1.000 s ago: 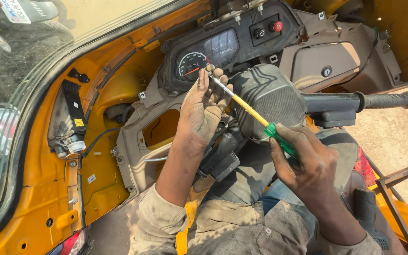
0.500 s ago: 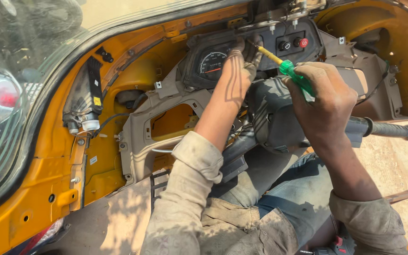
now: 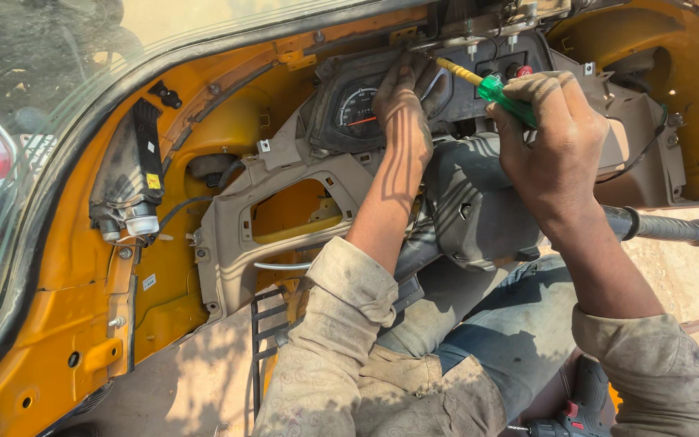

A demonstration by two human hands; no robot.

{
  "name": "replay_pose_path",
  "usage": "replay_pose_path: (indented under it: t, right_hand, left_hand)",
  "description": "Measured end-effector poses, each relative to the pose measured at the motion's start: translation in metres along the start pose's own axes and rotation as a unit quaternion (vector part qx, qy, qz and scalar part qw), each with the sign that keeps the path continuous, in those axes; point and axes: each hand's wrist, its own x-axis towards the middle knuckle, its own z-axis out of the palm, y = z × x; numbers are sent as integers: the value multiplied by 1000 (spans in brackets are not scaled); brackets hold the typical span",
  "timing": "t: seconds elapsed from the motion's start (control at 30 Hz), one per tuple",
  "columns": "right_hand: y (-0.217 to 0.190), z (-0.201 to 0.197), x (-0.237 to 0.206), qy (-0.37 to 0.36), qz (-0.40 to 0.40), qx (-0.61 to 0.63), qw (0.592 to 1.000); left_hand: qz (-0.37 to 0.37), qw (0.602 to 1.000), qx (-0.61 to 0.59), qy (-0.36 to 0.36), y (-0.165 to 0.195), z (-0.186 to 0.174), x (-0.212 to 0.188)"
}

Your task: The person uses a screwdriver to tighten multiple screws around the motorcycle dashboard and instrument cluster. They switch between different screwdriver bits and occasionally reach for tools on the seat. The work focuses on securing the dashboard panel and surrounding components.

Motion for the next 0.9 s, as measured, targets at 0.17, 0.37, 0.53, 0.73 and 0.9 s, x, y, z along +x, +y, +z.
replay_pose_path:
  t: [0.17, 0.37, 0.53, 0.73, 0.9]
  right_hand:
    - [-6, -4, 9, 4, 2, 16, 1000]
    - [-3, -9, 19, -14, -12, -2, 1000]
    - [3, -10, 21, -7, -13, 36, 999]
    - [7, -5, 19, -17, -10, 1, 1000]
    - [1, -6, 23, -11, -29, 12, 999]
  left_hand:
    - [92, 966, 243, 6, -1, 4, -10]
    - [237, 806, 542, -4, -11, 2, -19]
    - [254, 658, 708, -23, 11, 4, -17]
    - [270, 548, 792, -4, 49, 5, -8]
    - [406, 436, 802, 40, 50, 2, 2]
